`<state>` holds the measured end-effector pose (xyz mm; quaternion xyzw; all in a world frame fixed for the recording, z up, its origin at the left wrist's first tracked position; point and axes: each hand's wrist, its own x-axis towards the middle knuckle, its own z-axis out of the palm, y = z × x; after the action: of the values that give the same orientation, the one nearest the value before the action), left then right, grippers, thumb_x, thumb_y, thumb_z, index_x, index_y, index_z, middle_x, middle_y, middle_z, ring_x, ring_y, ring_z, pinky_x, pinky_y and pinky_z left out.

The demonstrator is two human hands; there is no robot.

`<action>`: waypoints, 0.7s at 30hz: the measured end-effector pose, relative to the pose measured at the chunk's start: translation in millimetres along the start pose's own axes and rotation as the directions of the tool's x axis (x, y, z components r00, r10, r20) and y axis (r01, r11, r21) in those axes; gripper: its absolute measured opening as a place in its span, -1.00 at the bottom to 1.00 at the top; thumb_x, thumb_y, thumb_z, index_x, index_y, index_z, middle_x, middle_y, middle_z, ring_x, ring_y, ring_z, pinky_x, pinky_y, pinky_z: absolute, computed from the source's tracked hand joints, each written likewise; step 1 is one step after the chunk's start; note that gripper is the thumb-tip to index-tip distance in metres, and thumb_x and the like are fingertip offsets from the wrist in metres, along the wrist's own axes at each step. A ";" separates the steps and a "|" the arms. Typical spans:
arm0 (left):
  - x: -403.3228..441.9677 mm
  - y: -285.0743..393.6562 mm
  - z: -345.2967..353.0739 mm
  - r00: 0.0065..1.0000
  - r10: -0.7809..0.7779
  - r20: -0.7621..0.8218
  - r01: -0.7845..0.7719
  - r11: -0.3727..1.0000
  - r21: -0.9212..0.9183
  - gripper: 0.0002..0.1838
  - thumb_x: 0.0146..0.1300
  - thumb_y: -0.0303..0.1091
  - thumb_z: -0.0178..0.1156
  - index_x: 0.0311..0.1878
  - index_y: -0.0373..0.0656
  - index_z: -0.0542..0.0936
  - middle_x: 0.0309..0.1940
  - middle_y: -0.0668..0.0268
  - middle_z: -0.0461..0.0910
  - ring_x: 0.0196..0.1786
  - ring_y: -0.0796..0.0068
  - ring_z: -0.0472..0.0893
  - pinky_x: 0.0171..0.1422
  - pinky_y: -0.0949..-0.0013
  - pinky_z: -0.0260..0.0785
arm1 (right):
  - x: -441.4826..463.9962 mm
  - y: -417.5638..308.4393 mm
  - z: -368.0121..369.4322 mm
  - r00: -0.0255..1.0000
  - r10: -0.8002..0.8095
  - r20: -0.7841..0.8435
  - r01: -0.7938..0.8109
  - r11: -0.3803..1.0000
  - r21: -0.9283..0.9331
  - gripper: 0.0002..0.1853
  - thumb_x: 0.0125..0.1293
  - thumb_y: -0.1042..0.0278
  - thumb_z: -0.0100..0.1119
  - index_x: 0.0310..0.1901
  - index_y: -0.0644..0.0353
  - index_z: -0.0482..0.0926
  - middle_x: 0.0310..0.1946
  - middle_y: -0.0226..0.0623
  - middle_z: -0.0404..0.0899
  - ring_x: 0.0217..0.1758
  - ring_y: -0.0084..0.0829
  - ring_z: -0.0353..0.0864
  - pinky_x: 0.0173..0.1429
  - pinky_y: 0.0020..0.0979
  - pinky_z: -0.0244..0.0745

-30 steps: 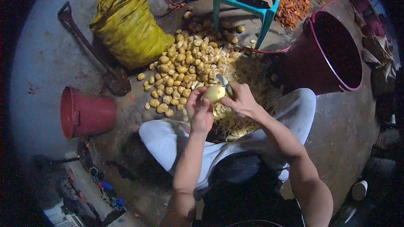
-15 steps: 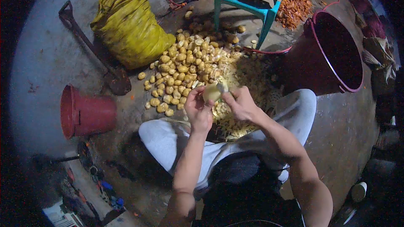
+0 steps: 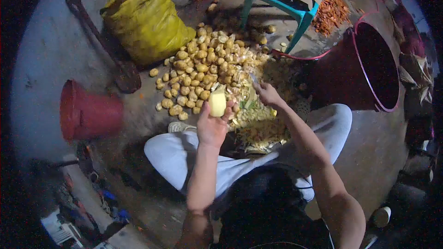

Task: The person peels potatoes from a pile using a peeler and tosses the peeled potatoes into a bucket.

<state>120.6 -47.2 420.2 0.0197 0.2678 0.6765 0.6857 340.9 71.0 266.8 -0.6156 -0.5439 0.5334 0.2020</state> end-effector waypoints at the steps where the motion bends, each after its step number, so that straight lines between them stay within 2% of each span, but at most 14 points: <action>1: -0.5 4.3 -4.5 1.000 0.004 -0.010 -0.004 1.000 -0.008 -0.61 0.38 -0.15 0.08 0.13 -0.22 0.45 0.08 0.14 0.53 0.00 0.13 0.60 0.03 0.24 0.54 | 8.2 13.3 6.2 0.993 -0.116 -0.025 0.112 0.985 -0.128 -0.56 0.30 -0.02 0.12 -0.35 0.30 0.48 -0.70 -0.25 0.47 -0.67 -0.41 0.47 -0.51 -0.33 0.42; 3: -1.8 14.4 -14.2 0.995 0.096 -0.010 -0.095 0.991 0.094 -0.62 0.39 -0.15 0.07 0.18 -0.11 0.42 0.02 0.18 0.54 -0.07 0.16 0.60 0.00 0.23 0.54 | 33.4 73.6 20.3 0.998 -0.060 -0.025 0.055 0.981 -0.186 -0.57 0.22 0.00 0.23 -0.25 0.31 0.54 -0.63 -0.21 0.54 -0.60 -0.36 0.56 -0.43 -0.34 0.49; 5: -5.2 24.1 -10.7 0.989 0.145 0.008 -0.144 0.974 0.173 -0.59 0.38 -0.17 0.10 0.23 -0.03 0.35 0.01 0.22 0.51 -0.12 0.19 0.60 0.01 0.19 0.53 | 52.3 123.1 34.3 0.975 0.177 0.134 -0.077 0.835 -0.544 -0.61 0.24 0.06 0.19 -0.17 0.30 0.55 -0.48 -0.14 0.62 -0.42 -0.24 0.66 -0.30 -0.25 0.57; 6: -4.6 24.3 -13.6 0.977 0.210 -0.017 -0.201 0.951 0.234 -0.57 0.37 -0.20 0.12 0.25 -0.02 0.31 0.02 0.24 0.48 -0.10 0.20 0.59 0.01 0.18 0.52 | 45.6 125.8 42.3 0.972 0.182 0.147 -0.074 0.835 -0.546 -0.61 0.24 0.06 0.19 -0.17 0.30 0.55 -0.48 -0.14 0.62 -0.42 -0.24 0.66 -0.30 -0.25 0.57; 7: -4.2 25.6 -15.0 0.961 0.273 -0.039 -0.250 0.922 0.295 -0.54 0.36 -0.22 0.14 0.26 -0.02 0.28 0.03 0.26 0.46 -0.09 0.20 0.59 0.02 0.17 0.52 | 32.9 126.9 48.2 0.970 0.220 0.098 -0.118 0.790 -0.601 -0.63 0.23 0.11 0.19 -0.12 0.27 0.54 -0.37 -0.09 0.63 -0.30 -0.19 0.67 -0.23 -0.21 0.58; 8: -6.4 30.0 -14.5 0.963 0.254 -0.086 -0.221 0.934 0.281 -0.50 0.31 -0.39 0.18 0.27 -0.08 0.25 0.07 0.27 0.42 -0.02 0.22 0.56 0.11 0.11 0.50 | 24.9 125.6 53.1 0.966 0.254 0.047 -0.163 0.740 -0.652 -0.63 0.22 0.15 0.20 -0.06 0.25 0.54 -0.26 -0.04 0.65 -0.17 -0.14 0.68 -0.16 -0.17 0.60; 9: -6.3 30.1 -20.3 0.961 0.256 -0.099 -0.220 0.934 0.282 -0.50 0.31 -0.39 0.18 0.27 -0.08 0.25 0.07 0.27 0.42 -0.02 0.22 0.56 0.11 0.11 0.50 | 26.3 133.0 60.1 0.964 0.260 0.058 -0.160 0.738 -0.655 -0.63 0.22 0.15 0.20 -0.06 0.25 0.54 -0.26 -0.04 0.65 -0.17 -0.14 0.68 -0.16 -0.17 0.60; 11: -4.8 32.3 -32.2 0.951 0.304 -0.064 -0.238 0.846 0.478 -0.45 0.27 -0.47 0.16 0.31 -0.07 0.26 0.16 0.19 0.41 0.10 0.17 0.52 0.15 0.13 0.47 | 41.7 166.5 83.5 0.961 0.273 0.034 -0.156 0.640 -0.753 -0.62 0.15 0.22 0.25 -0.02 0.21 0.53 -0.14 -0.01 0.63 -0.01 -0.11 0.63 -0.04 -0.16 0.59; 12: -3.1 39.6 -33.7 0.967 0.222 -0.126 -0.131 0.855 0.503 -0.32 0.14 -0.64 0.17 0.35 -0.11 0.21 0.19 0.14 0.38 0.15 0.09 0.50 0.22 0.02 0.44 | 65.5 217.0 99.3 0.954 0.272 0.124 -0.068 0.601 -0.796 -0.51 0.12 0.30 0.26 0.12 0.11 0.45 0.02 0.02 0.54 -0.01 -0.03 0.61 -0.01 -0.13 0.58; 15: 3.4 40.7 -33.4 0.961 0.275 -0.018 -0.238 0.861 0.448 -0.23 0.01 -0.70 0.21 0.34 -0.14 0.22 0.20 0.16 0.38 0.19 0.05 0.48 0.25 -0.04 0.42 | 66.0 183.2 117.0 0.960 0.238 0.147 -0.034 0.621 -0.783 -0.40 0.15 0.37 0.19 0.27 -0.03 0.31 0.16 0.04 0.39 -0.03 0.02 0.60 -0.02 -0.09 0.55; 16: 5.3 41.6 -34.8 0.960 0.276 -0.040 -0.233 0.872 0.431 -0.20 -0.05 -0.74 0.24 0.32 -0.13 0.24 0.21 0.18 0.38 0.23 0.03 0.46 0.24 -0.04 0.44 | 64.0 158.7 115.2 0.958 0.232 0.171 -0.012 0.626 -0.780 -0.40 0.15 0.37 0.19 0.27 -0.03 0.31 0.16 0.04 0.39 -0.03 0.02 0.60 -0.02 -0.09 0.55; 18: 9.1 43.2 -34.3 0.967 0.241 -0.083 -0.186 0.890 0.416 -0.21 -0.06 -0.71 0.29 0.30 -0.13 0.27 0.21 0.18 0.38 0.21 0.03 0.48 0.21 -0.03 0.47 | 60.3 115.0 116.6 0.928 0.178 0.327 0.228 0.424 -0.876 -0.34 0.19 0.41 0.12 0.35 -0.08 0.18 0.26 0.02 0.24 -0.05 0.02 0.58 -0.07 -0.07 0.55; 19: 10.2 44.2 -30.7 0.967 0.230 -0.109 -0.168 0.899 0.405 -0.21 -0.06 -0.70 0.31 0.30 -0.13 0.28 0.21 0.18 0.38 0.20 0.03 0.49 0.20 -0.02 0.48 | 74.8 142.7 122.6 0.936 0.190 0.296 0.170 0.492 -0.854 -0.35 0.20 0.39 0.10 0.35 -0.09 0.18 0.24 0.00 0.25 -0.06 -0.01 0.58 -0.08 -0.08 0.55; 21: 15.3 41.5 -44.4 0.981 0.181 -0.066 -0.150 0.935 0.322 -0.22 -0.03 -0.74 0.28 0.30 -0.12 0.26 0.17 0.22 0.39 0.18 0.18 0.51 0.21 0.11 0.47 | 75.4 118.2 123.4 0.909 0.130 0.396 0.295 0.470 -0.832 -0.36 0.23 0.38 0.06 0.36 -0.12 0.18 0.20 -0.03 0.26 -0.07 -0.03 0.56 -0.11 -0.09 0.54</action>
<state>64.2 -44.2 393.2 0.1195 0.4022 0.6805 0.6008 274.4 58.2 92.7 -0.4779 -0.7981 0.2827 -0.2338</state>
